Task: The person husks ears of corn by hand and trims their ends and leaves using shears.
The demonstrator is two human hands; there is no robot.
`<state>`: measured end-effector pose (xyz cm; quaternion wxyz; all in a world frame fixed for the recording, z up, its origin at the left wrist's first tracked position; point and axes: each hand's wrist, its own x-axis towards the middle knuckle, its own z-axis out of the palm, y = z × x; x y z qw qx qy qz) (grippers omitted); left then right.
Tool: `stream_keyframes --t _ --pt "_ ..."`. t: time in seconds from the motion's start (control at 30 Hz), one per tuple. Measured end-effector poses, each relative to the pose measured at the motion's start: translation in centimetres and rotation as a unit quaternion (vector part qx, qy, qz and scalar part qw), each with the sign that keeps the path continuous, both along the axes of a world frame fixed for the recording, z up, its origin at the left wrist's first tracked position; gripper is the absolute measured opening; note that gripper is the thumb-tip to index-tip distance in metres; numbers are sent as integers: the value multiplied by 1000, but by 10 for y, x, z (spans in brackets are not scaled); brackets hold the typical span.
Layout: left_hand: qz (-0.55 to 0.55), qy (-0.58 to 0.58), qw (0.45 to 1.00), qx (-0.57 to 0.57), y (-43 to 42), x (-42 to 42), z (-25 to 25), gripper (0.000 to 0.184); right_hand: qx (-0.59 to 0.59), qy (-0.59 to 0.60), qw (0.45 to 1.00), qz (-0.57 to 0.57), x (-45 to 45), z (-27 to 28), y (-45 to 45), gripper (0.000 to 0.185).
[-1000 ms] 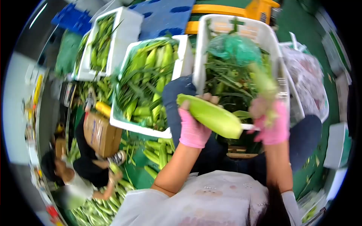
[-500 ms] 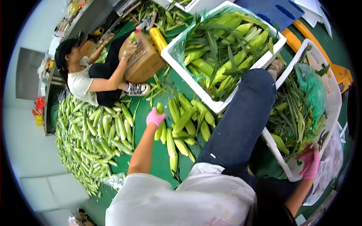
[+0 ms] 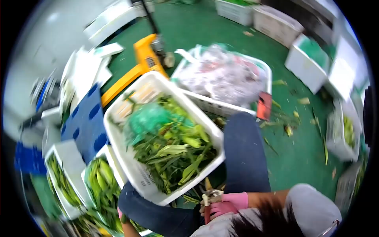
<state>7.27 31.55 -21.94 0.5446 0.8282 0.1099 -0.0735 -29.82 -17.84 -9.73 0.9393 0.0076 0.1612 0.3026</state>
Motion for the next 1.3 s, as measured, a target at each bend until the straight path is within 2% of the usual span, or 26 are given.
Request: stream_keyframes --t 0.1,0.17,0.2,0.23,0.3,0.37,0.43,0.47,0.5,0.53,0.57,0.6,0.63,0.67,0.7,0.73,0.77,0.8,0.83,0.9,0.93,1.03,1.07,1.1,1.2,1.3 --pt "51 62 997 5 -28 -3 56 50 29 -137 990 -3 3 -5 5 45" --pt "77 61 995 -6 -48 -15 103 51 80 -135 988 -10 7 -4 0 50" --pt "87 50 995 -19 -61 -23 128 52 67 -97 993 7 11 4 -6 53" --pt "93 36 994 -36 -72 -34 153 52 21 -67 997 19 14 18 -14 50" --pt "91 1 992 -89 -96 -55 201 53 -39 -215 974 -58 27 1 -7 46" --pt "65 -29 983 -171 -116 -73 244 54 -97 -278 953 -68 50 26 -21 42" --pt "-42 -3 938 -345 -135 -74 263 55 -150 -344 922 -93 78 34 -25 43" --pt "-112 54 889 -440 -145 -71 264 55 -286 -376 876 -96 92 33 -22 46" --pt "-167 106 861 -470 -166 -65 251 56 -412 -400 813 -97 100 33 -23 50" --pt "-192 91 911 -354 -191 -62 232 64 -529 -364 761 -95 94 63 -44 62" --pt "-112 96 965 -218 -257 -91 232 63 -560 -361 735 -126 95 55 -38 79" --pt "-220 175 910 -304 -255 -71 189 66 -596 -338 719 -116 90 60 -45 81" --pt "-225 188 922 -252 -298 -87 182 68 -632 -331 680 -170 83 65 -53 79" --pt "-212 213 921 -248 -337 -102 176 59 -558 -283 772 -113 84 59 -57 82" --pt "-290 139 907 -270 -361 -110 170 64 -555 -248 787 -108 79 56 -59 85" --pt "-268 109 940 -179 -377 -121 178 69 -557 -241 788 -98 76 48 -63 86" --pt "-308 69 943 -103 -387 -118 180 72 -594 -242 760 -109 74 39 -61 84" --pt "-320 56 937 -127 -396 -123 191 68 -587 -228 772 -85 74 44 -64 83" --pt "-349 -24 934 -66 -399 -125 201 72 -587 -208 780 -67 78 51 -68 82" --pt "-360 -95 927 -49 -391 -126 201 70 -593 -201 778 -44 90 55 -66 82" --pt "-372 -100 922 24 -386 -127 207 70 -597 -220 771 -31 96 49 -64 83" --pt "-388 -145 885 211 -370 -131 226 68 -645 -264 717 -20 119 52 -65 83" --pt "-381 -184 869 255 -365 -131 227 68 -638 -238 732 28 128 56 -69 88" --pt "-372 -221 850 299 -360 -131 229 68 -689 -263 675 21 133 44 -68 94" --pt "-371 -226 818 377 -351 -133 246 67 -732 -296 609 -72 145 25 -61 98" --pt "-373 -255 784 426 -340 -134 246 67 -767 -310 561 -39 151 29 -59 98"
